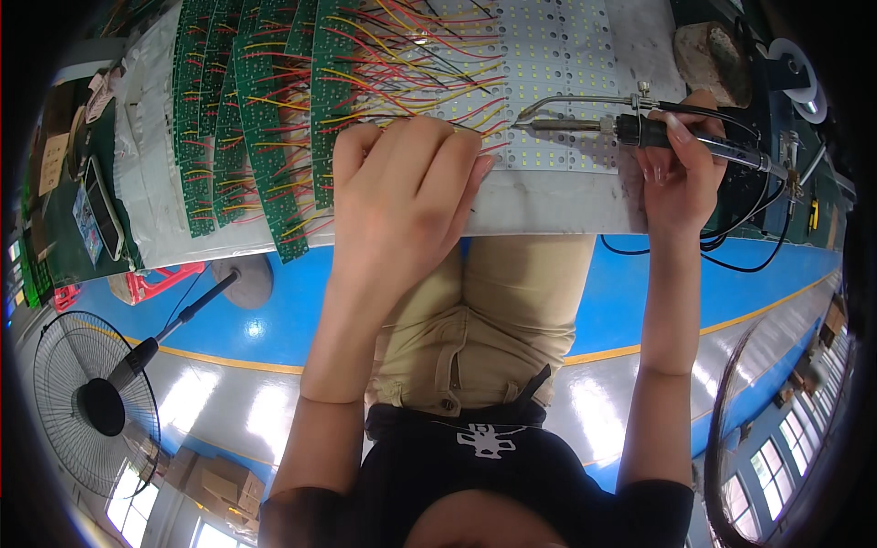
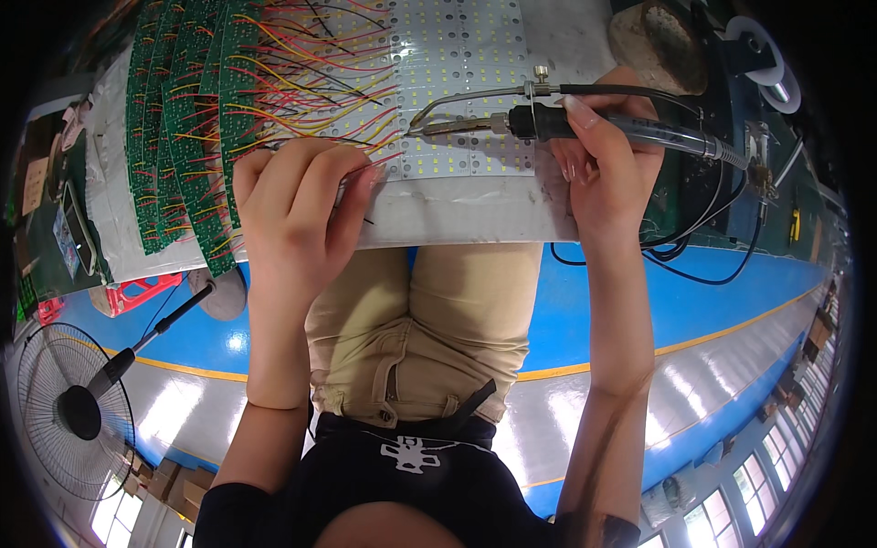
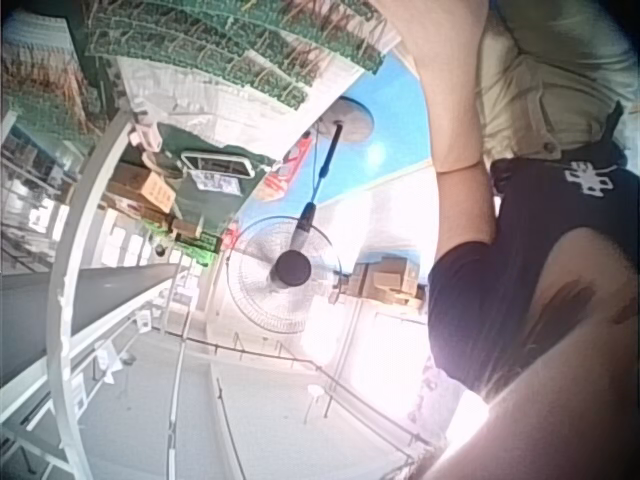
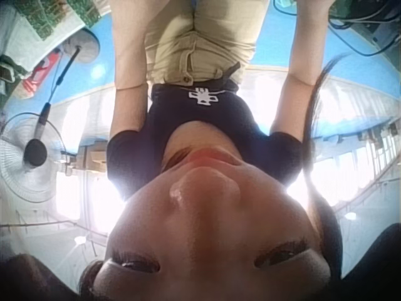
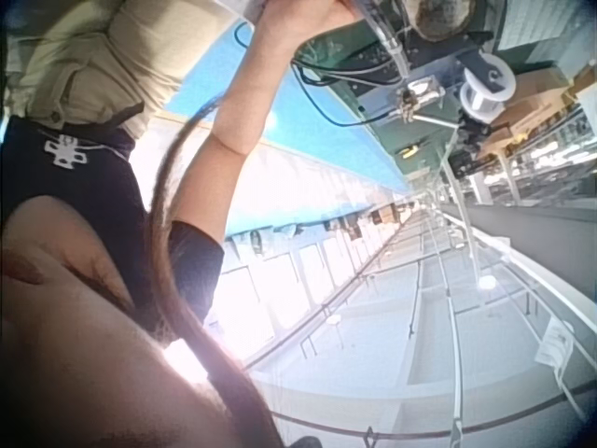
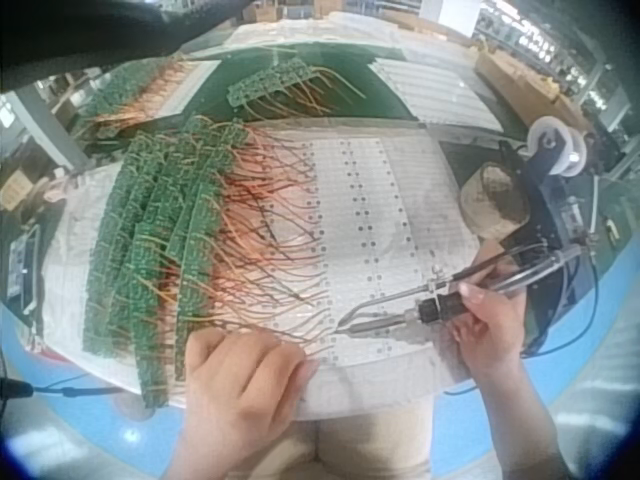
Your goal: Soldering individual wires onto a large LED panel array at a workbench.
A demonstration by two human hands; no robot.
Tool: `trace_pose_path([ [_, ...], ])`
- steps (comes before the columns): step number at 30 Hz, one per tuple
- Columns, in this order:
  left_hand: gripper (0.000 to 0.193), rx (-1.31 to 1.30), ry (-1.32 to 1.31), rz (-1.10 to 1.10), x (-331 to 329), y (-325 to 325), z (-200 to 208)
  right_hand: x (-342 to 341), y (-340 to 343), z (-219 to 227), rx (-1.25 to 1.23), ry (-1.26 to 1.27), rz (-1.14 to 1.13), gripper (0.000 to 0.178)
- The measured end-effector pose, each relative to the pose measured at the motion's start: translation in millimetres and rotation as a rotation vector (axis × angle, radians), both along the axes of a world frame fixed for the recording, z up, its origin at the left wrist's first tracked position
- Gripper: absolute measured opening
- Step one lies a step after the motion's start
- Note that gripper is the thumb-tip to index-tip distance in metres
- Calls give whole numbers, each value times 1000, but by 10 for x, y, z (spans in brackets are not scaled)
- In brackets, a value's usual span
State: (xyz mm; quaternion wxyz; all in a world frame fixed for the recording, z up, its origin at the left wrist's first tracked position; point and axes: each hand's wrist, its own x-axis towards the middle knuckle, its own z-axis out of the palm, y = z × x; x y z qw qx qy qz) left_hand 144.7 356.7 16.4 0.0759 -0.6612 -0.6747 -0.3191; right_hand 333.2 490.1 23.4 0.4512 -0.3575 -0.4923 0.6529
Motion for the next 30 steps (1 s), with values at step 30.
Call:
trace_pose_path([
  [30,13,-177,-102,130,9,-24,272,-28,11,5,101,-67,60,10],
])
